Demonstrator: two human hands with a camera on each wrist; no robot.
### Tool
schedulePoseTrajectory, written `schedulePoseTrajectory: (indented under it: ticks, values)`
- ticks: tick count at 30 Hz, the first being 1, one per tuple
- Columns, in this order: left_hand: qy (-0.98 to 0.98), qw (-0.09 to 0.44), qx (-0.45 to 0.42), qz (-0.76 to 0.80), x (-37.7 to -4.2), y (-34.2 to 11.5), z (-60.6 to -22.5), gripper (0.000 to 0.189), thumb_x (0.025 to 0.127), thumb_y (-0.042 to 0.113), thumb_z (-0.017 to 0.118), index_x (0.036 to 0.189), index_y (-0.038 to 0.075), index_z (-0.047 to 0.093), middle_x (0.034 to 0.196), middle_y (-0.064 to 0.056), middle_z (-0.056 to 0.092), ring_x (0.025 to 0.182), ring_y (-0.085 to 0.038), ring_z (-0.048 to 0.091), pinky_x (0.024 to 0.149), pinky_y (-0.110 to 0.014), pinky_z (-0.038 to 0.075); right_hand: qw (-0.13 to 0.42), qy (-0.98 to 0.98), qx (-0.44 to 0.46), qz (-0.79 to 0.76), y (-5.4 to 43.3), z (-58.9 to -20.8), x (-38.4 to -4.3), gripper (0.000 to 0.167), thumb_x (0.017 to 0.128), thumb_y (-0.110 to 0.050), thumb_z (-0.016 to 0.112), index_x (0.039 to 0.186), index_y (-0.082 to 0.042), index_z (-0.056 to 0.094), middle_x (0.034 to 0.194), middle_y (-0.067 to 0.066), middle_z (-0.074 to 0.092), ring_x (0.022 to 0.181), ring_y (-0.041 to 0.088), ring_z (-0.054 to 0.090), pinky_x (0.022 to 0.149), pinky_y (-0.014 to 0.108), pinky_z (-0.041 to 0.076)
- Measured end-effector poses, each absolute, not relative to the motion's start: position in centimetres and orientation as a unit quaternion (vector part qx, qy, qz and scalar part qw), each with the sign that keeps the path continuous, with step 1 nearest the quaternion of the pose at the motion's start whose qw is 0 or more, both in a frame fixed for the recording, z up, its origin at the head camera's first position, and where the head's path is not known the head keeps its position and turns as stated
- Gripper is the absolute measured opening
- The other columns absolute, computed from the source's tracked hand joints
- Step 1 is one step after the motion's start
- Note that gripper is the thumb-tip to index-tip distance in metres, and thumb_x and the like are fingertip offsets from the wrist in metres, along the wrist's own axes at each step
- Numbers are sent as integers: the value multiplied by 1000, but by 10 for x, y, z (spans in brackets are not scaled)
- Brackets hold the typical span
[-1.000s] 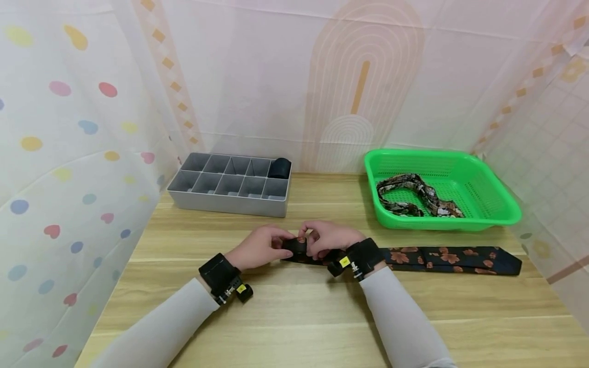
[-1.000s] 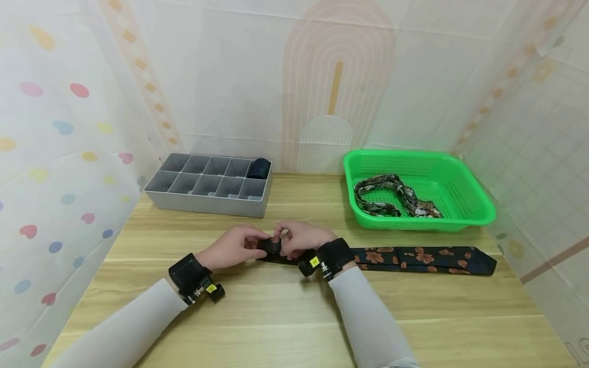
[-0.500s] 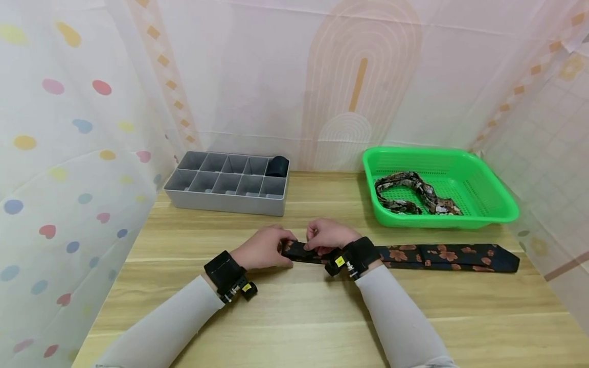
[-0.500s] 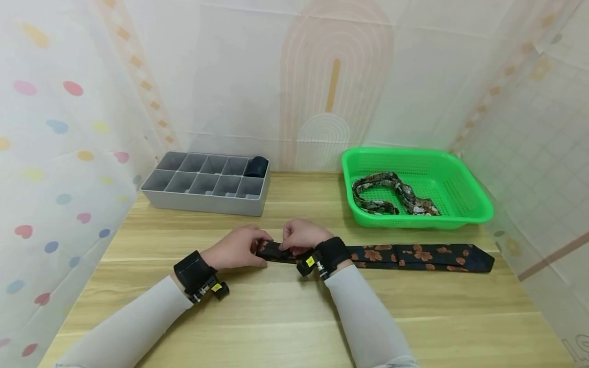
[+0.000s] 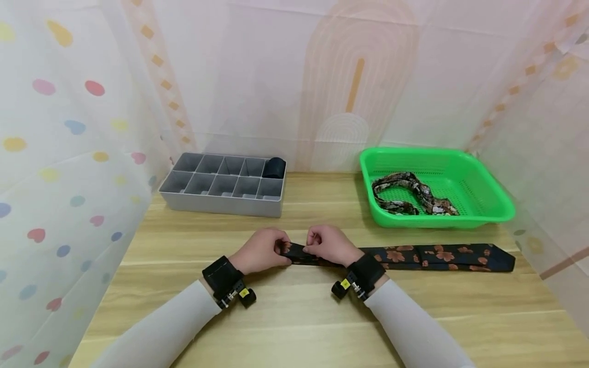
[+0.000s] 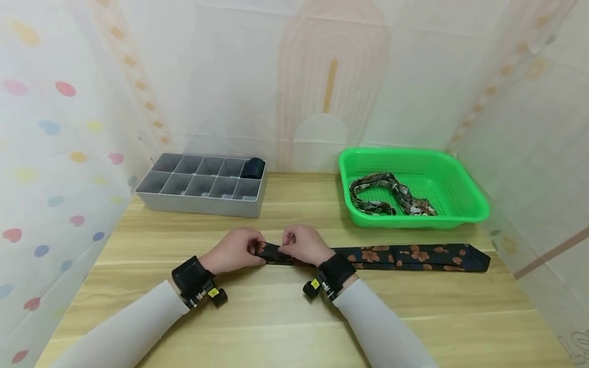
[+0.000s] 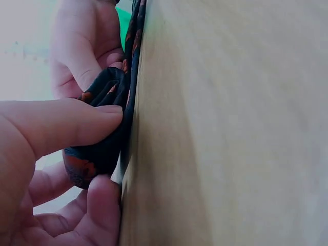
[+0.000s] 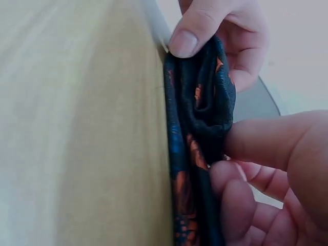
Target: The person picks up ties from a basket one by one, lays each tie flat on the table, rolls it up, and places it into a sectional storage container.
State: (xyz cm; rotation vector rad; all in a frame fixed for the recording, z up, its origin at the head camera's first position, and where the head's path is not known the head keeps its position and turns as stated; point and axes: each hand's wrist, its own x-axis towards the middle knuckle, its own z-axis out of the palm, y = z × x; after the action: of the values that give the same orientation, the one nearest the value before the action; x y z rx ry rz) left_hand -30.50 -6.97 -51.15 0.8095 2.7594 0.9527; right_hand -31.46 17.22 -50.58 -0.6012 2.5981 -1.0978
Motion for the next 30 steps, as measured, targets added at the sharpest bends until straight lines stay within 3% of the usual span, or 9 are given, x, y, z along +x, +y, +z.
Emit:
schedulePoseTrajectory:
  ticks: [9,23,26,30]
  values:
    - [900,53,261,344,-306,-69,-512,26,77,14,92,87,16,69,77,5,59,67,-7,54,66,-25,46,113,909,-178,-360,165,-502,-310,25,91,-40,82,85,-20,67,64,-7,61,56,11,59,59,28,46]
    - [907,91,240,333,-293,-65,-503,20,80,10,83,88,16,66,77,5,63,66,-10,55,64,-25,45,96,919,-147,-353,156,-500,-300,25,86,-32,87,84,-20,65,62,-6,61,54,13,56,61,30,45]
    - [899,112,229,355,-293,-65,-501,25,80,9,83,96,13,64,77,4,64,66,-10,57,65,-26,47,98,919,-142,-354,156,-500,-301,26,85,-31,87,83,-19,64,62,-5,61,53,14,57,60,30,44]
    - [869,152,210,421,-296,-67,-500,46,76,5,84,116,6,62,84,-1,68,70,-11,67,66,-27,55,102,919,-139,-355,156,-500,-303,29,84,-31,88,79,-18,63,60,-5,58,53,13,55,58,30,43]
